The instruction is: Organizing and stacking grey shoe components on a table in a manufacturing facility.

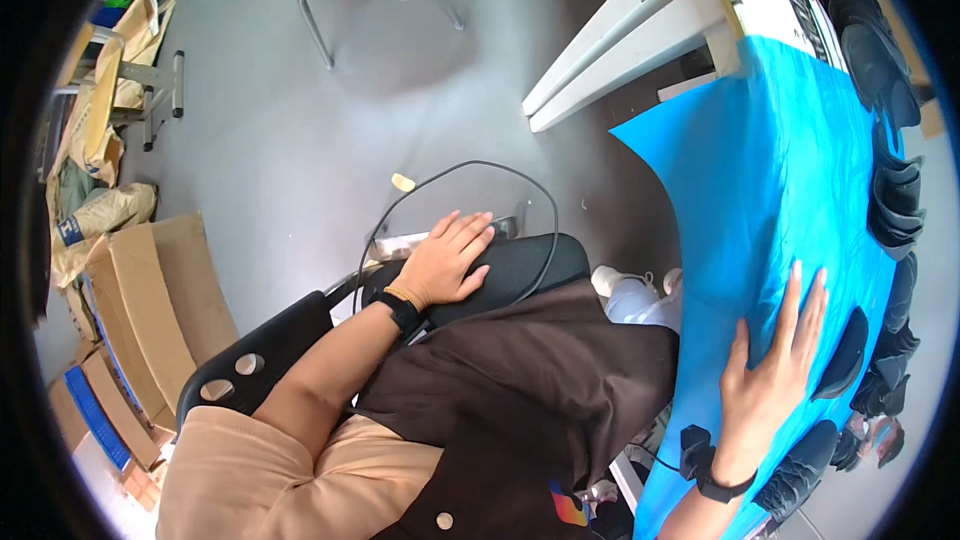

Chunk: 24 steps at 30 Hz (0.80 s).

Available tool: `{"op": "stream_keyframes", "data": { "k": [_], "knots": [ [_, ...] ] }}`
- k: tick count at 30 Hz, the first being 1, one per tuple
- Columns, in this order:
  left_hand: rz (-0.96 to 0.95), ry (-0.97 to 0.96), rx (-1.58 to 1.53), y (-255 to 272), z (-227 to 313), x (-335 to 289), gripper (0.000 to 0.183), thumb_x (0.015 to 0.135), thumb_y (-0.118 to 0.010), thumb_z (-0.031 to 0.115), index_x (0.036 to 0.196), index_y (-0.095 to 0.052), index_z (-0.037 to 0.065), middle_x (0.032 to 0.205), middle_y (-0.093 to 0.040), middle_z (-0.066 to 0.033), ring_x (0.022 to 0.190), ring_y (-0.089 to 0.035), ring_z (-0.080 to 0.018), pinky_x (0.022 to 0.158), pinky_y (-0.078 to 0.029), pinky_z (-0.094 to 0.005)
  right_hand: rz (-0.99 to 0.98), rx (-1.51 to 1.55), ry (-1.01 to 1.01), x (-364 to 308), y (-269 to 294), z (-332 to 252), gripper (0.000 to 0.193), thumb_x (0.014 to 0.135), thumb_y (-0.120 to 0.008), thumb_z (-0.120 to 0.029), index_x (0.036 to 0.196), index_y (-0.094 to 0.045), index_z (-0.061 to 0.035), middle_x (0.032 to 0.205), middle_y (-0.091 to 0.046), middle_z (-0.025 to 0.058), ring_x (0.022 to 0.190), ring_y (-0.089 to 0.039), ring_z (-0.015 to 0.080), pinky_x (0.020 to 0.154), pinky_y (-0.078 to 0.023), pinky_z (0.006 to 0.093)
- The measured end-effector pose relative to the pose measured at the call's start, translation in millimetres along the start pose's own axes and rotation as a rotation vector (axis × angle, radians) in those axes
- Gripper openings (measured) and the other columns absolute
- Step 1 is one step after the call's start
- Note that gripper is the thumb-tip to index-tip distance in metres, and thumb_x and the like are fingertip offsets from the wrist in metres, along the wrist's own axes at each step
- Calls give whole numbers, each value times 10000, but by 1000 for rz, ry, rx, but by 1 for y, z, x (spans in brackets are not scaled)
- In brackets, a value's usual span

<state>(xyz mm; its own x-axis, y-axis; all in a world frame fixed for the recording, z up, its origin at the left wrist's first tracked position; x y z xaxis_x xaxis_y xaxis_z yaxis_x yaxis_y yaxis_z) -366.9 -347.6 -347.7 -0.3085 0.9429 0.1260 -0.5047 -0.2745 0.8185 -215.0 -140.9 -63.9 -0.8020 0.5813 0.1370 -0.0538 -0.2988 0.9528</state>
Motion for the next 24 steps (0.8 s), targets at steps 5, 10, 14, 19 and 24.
{"op": "stream_keyframes", "data": {
  "k": [5,10,14,19,24],
  "knots": [
    [17,57,26,4,-8,-2,505,827,-590,322,1216,-554,2,1346,-505,-146,1239,-473,-268,1077,-336,-433,54,138,-38,55,-7,-21,767,750,-628,88,1432,-423,-198,1461,-376,218,1329,-384,400,1023,-404,431],
    [109,110,-7,8,-12,9,478,841,-595,326,1200,-564,11,1258,-563,-134,1113,-543,-265,997,-400,-404,77,150,-20,68,-6,-25,748,754,-633,75,1422,-435,-197,1426,-424,219,1306,-418,393,962,-464,425],
    [169,285,-10,5,-18,15,414,845,-603,317,1130,-581,16,1034,-621,-109,908,-577,-248,829,-445,-357,50,95,-9,65,-9,-23,701,780,-629,48,1418,-434,-166,1421,-441,198,1295,-436,382,954,-476,418],
    [202,340,10,7,-19,13,332,832,-616,305,1026,-596,37,853,-573,-67,851,-573,-227,763,-440,-345,76,64,46,61,-3,-25,619,836,-595,2,1421,-410,-83,1431,-437,186,1316,-421,368,1010,-427,413],
    [190,376,16,3,-22,12,307,829,-618,309,995,-599,52,838,-564,-62,810,-559,-217,736,-434,-336,-26,149,-101,53,-10,-3,532,1024,-357,-378,1428,-381,-32,1440,-433,181,1349,-392,337,1074,-351,378]
  ]
}}
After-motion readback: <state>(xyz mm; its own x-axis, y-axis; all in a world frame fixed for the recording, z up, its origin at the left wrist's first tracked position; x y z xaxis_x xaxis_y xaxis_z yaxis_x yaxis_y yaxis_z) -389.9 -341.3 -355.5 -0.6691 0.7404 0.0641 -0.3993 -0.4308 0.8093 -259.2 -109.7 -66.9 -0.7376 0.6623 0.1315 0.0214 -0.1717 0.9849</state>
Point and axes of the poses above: each hand's wrist, its own x-axis towards the middle knuckle, its own y-axis out of the back of the hand, z = x × y, the point moved 8 cm from there along x, towards the middle knuckle
